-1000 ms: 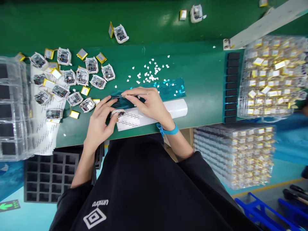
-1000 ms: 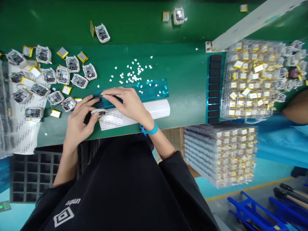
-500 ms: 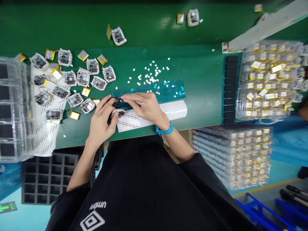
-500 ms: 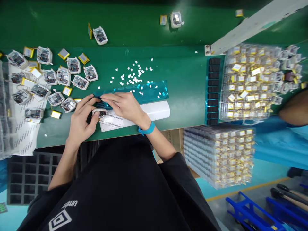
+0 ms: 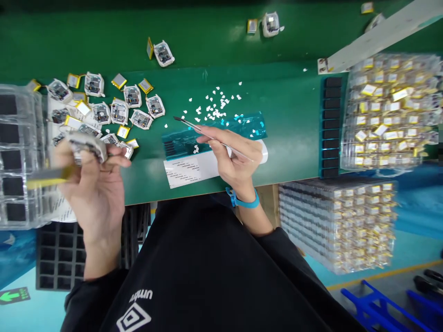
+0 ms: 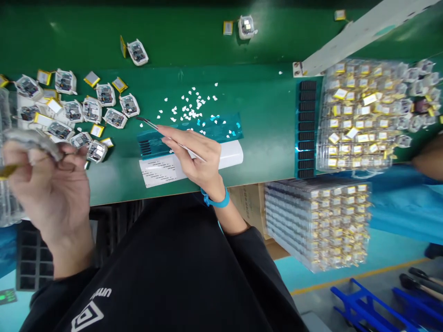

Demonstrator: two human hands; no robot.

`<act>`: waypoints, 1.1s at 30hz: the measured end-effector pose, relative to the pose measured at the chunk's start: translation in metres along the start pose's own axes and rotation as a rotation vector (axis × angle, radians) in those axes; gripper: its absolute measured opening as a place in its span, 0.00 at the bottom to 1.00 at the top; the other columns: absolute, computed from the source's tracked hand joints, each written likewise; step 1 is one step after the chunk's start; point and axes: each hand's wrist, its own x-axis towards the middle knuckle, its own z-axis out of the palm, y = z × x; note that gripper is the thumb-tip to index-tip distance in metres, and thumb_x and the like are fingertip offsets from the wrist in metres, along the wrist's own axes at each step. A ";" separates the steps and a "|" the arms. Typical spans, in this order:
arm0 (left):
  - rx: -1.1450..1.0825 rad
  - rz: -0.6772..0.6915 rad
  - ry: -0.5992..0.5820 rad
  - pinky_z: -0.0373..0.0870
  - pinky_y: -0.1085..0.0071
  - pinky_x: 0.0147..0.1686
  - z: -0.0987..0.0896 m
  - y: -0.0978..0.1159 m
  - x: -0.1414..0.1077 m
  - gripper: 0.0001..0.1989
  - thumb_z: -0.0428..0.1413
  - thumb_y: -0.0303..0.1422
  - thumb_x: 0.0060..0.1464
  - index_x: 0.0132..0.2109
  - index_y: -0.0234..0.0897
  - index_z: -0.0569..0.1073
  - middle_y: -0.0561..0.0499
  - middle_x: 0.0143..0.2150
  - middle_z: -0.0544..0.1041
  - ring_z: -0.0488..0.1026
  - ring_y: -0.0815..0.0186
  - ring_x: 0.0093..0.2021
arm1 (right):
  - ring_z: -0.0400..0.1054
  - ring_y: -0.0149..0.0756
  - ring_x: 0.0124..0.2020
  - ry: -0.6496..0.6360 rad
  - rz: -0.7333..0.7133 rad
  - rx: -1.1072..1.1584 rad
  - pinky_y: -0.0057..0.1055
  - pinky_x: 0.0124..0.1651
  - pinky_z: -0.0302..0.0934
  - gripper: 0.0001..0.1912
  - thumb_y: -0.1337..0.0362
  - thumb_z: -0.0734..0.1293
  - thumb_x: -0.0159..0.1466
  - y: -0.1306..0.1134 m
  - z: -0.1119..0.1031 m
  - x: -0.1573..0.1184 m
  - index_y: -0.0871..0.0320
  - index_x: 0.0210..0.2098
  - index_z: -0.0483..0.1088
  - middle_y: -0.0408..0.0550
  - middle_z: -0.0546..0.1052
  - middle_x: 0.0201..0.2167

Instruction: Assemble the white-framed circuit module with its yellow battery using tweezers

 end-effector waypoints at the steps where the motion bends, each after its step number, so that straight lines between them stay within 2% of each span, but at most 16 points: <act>1: -0.062 -0.139 0.041 0.85 0.68 0.48 0.001 -0.002 0.003 0.06 0.68 0.28 0.62 0.39 0.45 0.82 0.58 0.35 0.83 0.82 0.69 0.37 | 0.87 0.38 0.40 0.022 -0.014 -0.001 0.37 0.41 0.83 0.13 0.63 0.66 0.78 -0.002 -0.001 -0.001 0.50 0.55 0.83 0.45 0.90 0.47; 3: -0.124 -0.354 0.059 0.84 0.68 0.50 0.002 -0.010 0.005 0.09 0.70 0.26 0.56 0.33 0.41 0.79 0.55 0.36 0.84 0.81 0.68 0.38 | 0.87 0.38 0.40 0.008 -0.026 -0.020 0.38 0.40 0.83 0.14 0.61 0.65 0.79 -0.007 -0.002 -0.005 0.51 0.55 0.83 0.45 0.90 0.46; 6: -0.133 -0.460 0.024 0.82 0.67 0.42 0.005 -0.027 -0.003 0.08 0.73 0.31 0.55 0.34 0.39 0.80 0.50 0.39 0.85 0.81 0.64 0.39 | 0.87 0.40 0.43 -0.081 -0.051 -0.052 0.38 0.43 0.83 0.14 0.60 0.65 0.79 -0.014 -0.003 -0.012 0.52 0.54 0.83 0.47 0.90 0.46; 8: -0.106 -0.421 0.017 0.79 0.71 0.38 0.009 -0.035 -0.011 0.09 0.75 0.33 0.54 0.35 0.38 0.82 0.49 0.38 0.84 0.81 0.65 0.38 | 0.87 0.40 0.48 -0.155 -0.085 -0.056 0.38 0.45 0.83 0.13 0.60 0.66 0.79 -0.020 -0.006 -0.016 0.52 0.55 0.83 0.49 0.89 0.50; 10: -0.084 -0.357 0.052 0.76 0.73 0.35 0.012 -0.039 -0.016 0.10 0.77 0.31 0.51 0.32 0.38 0.82 0.51 0.34 0.83 0.79 0.68 0.35 | 0.86 0.39 0.50 -0.218 -0.134 -0.050 0.35 0.45 0.83 0.13 0.63 0.67 0.78 -0.027 -0.009 -0.019 0.52 0.57 0.81 0.49 0.88 0.55; 13: -0.089 -0.367 0.076 0.77 0.72 0.32 0.016 -0.038 -0.017 0.11 0.77 0.29 0.49 0.33 0.40 0.82 0.55 0.33 0.83 0.78 0.69 0.31 | 0.86 0.33 0.42 -0.278 -0.201 -0.062 0.31 0.41 0.82 0.13 0.66 0.69 0.77 -0.037 -0.014 -0.020 0.52 0.58 0.80 0.48 0.87 0.56; 15: -0.081 -0.421 0.078 0.81 0.69 0.35 0.017 -0.036 -0.016 0.11 0.76 0.30 0.49 0.34 0.42 0.81 0.55 0.35 0.84 0.80 0.67 0.31 | 0.85 0.30 0.36 -0.308 -0.242 -0.102 0.29 0.39 0.81 0.11 0.67 0.70 0.76 -0.041 -0.016 -0.018 0.55 0.57 0.80 0.48 0.87 0.56; 17: -0.054 -0.458 0.087 0.84 0.66 0.39 0.019 -0.033 -0.015 0.12 0.74 0.29 0.49 0.32 0.42 0.78 0.56 0.34 0.82 0.81 0.65 0.32 | 0.84 0.29 0.34 -0.336 -0.292 -0.150 0.29 0.38 0.80 0.10 0.68 0.71 0.75 -0.044 -0.017 -0.016 0.57 0.55 0.80 0.49 0.87 0.56; 20: -0.014 -0.471 0.078 0.84 0.67 0.38 0.020 -0.030 -0.015 0.14 0.72 0.28 0.49 0.28 0.41 0.73 0.56 0.32 0.80 0.80 0.66 0.32 | 0.85 0.31 0.40 -0.369 -0.364 -0.210 0.28 0.41 0.80 0.10 0.67 0.73 0.74 -0.045 -0.017 -0.014 0.57 0.54 0.81 0.48 0.86 0.57; 23: 0.005 -0.451 0.036 0.82 0.69 0.32 0.019 -0.031 -0.016 0.14 0.71 0.27 0.48 0.27 0.41 0.72 0.55 0.32 0.79 0.79 0.66 0.32 | 0.86 0.34 0.44 -0.380 -0.417 -0.249 0.30 0.42 0.79 0.12 0.67 0.75 0.72 -0.044 -0.016 -0.015 0.57 0.55 0.82 0.50 0.86 0.58; 28: 0.038 -0.425 -0.076 0.77 0.73 0.26 0.017 -0.032 -0.014 0.14 0.71 0.28 0.48 0.27 0.41 0.73 0.55 0.29 0.76 0.75 0.68 0.29 | 0.84 0.32 0.39 -0.391 -0.465 -0.305 0.31 0.37 0.77 0.08 0.66 0.75 0.72 -0.046 -0.017 -0.015 0.55 0.51 0.83 0.47 0.87 0.57; 33: 0.057 -0.437 -0.061 0.75 0.75 0.26 0.021 -0.029 -0.015 0.13 0.70 0.26 0.45 0.24 0.38 0.72 0.55 0.26 0.74 0.72 0.70 0.27 | 0.82 0.28 0.35 -0.422 -0.471 -0.341 0.29 0.36 0.75 0.06 0.66 0.74 0.73 -0.051 -0.020 -0.010 0.54 0.48 0.84 0.44 0.88 0.54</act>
